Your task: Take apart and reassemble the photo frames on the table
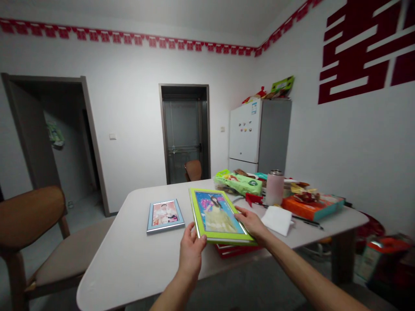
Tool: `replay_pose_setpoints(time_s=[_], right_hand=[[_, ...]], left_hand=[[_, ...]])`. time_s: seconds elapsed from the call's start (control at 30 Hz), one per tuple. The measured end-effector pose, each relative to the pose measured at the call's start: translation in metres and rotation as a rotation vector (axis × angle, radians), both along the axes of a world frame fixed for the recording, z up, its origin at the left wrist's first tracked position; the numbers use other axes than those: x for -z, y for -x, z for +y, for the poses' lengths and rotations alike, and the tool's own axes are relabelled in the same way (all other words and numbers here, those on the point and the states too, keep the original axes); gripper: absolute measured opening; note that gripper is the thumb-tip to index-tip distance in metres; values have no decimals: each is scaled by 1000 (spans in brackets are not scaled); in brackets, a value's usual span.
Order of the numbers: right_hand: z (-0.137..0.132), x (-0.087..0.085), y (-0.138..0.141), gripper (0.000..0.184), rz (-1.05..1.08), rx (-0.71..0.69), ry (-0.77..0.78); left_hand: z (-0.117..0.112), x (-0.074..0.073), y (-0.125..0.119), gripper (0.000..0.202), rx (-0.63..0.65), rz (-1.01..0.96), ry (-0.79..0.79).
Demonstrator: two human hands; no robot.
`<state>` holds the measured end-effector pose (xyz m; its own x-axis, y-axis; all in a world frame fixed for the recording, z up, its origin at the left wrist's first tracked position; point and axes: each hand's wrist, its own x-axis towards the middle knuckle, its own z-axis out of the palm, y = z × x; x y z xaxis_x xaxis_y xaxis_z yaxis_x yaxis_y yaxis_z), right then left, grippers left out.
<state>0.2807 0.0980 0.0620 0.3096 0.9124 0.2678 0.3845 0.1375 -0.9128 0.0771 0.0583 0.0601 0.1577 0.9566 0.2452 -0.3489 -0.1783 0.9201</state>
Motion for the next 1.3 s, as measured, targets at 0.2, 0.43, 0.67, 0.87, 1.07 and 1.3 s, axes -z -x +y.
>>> replay_pose_setpoints(time_s=[0.2, 0.43, 0.67, 0.87, 1.07, 1.3], right_hand=[[28, 16, -59, 40, -286, 101, 166], [27, 21, -61, 38, -466, 198, 145], [-12, 13, 34, 34, -645, 111, -181], [-17, 53, 54, 31, -840, 216, -340], [-17, 60, 40, 28, -833, 215, -307], [-45, 48, 92, 29, -720, 26, -518]], left_hand=[[28, 39, -50, 36, -48, 262, 3], [46, 47, -32, 42, -126, 721, -118], [121, 34, 66, 55, -238, 1221, -233], [147, 45, 114, 49, -193, 1524, -290], [107, 50, 111, 42, -205, 1734, -459], [8, 61, 89, 52, -253, 1719, -605]])
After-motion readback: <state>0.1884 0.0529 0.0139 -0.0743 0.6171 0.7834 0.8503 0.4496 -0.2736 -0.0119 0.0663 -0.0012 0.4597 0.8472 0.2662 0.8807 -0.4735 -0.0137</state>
